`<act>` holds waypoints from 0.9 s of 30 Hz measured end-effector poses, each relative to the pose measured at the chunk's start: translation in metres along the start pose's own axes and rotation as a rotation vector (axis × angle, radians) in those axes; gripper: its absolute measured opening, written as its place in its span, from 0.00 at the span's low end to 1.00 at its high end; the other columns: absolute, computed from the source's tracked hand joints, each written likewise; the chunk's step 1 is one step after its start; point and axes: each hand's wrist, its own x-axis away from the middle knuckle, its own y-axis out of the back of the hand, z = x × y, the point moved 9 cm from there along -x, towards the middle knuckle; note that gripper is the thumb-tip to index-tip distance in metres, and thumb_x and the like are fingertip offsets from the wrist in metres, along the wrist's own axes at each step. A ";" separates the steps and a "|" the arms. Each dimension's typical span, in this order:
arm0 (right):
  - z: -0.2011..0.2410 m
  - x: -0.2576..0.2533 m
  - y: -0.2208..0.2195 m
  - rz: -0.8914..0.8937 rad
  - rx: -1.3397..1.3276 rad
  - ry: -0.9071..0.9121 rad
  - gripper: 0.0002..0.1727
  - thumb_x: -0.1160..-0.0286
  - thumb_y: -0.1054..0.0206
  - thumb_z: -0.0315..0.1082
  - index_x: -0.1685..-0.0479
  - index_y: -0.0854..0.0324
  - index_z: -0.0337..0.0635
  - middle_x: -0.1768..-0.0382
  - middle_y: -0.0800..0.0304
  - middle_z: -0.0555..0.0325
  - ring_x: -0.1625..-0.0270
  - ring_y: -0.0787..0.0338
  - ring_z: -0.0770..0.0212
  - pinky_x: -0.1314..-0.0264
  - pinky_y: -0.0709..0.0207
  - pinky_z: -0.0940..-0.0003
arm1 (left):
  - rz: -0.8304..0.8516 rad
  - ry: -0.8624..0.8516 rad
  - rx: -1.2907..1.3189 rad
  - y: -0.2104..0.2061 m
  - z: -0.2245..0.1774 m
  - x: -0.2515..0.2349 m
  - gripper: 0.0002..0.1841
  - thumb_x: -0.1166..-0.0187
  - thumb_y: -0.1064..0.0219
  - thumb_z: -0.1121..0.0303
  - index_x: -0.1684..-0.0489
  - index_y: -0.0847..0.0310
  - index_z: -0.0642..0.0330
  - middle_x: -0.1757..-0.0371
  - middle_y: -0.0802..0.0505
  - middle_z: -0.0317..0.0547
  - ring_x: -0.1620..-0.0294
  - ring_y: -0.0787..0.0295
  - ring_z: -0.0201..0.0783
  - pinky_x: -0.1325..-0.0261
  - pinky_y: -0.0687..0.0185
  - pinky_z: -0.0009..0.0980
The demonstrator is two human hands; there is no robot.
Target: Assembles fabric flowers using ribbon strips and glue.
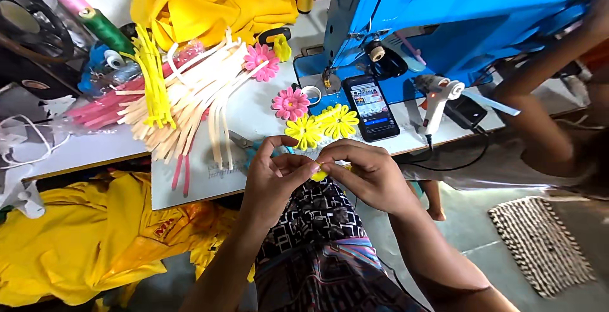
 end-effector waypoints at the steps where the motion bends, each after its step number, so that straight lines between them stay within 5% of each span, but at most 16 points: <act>1: -0.001 -0.001 0.000 -0.006 -0.013 -0.010 0.06 0.23 0.34 0.25 0.58 0.11 0.34 0.54 0.09 0.58 0.49 0.10 0.74 0.45 0.13 0.79 | -0.015 -0.008 0.013 0.000 0.000 0.000 0.25 0.35 0.29 0.87 0.40 0.28 0.56 0.66 0.06 0.38 0.65 0.07 0.29 0.53 0.10 0.26; 9: -0.018 0.001 -0.006 -0.103 -0.208 -0.156 0.06 0.24 0.31 0.26 0.53 0.13 0.37 0.50 0.12 0.61 0.51 0.11 0.76 0.48 0.12 0.79 | -0.161 0.024 0.206 0.000 0.013 -0.001 0.20 0.31 0.31 0.88 0.48 0.28 0.55 0.67 0.05 0.39 0.65 0.06 0.31 0.53 0.10 0.28; 19: -0.002 0.002 -0.007 -0.109 0.136 -0.027 0.06 0.27 0.30 0.29 0.60 0.10 0.35 0.56 0.08 0.57 0.50 0.10 0.74 0.46 0.16 0.81 | -0.160 0.254 0.219 0.000 0.030 0.001 0.15 0.24 0.34 0.85 0.46 0.24 0.59 0.66 0.08 0.40 0.64 0.09 0.31 0.52 0.12 0.27; 27: -0.025 0.011 -0.015 -0.120 -0.061 -0.173 0.05 0.28 0.31 0.28 0.60 0.15 0.35 0.60 0.13 0.61 0.59 0.13 0.77 0.54 0.15 0.80 | -0.167 0.165 0.215 -0.004 0.037 0.006 0.06 0.19 0.38 0.81 0.53 0.23 0.60 0.64 0.07 0.40 0.63 0.07 0.32 0.49 0.10 0.29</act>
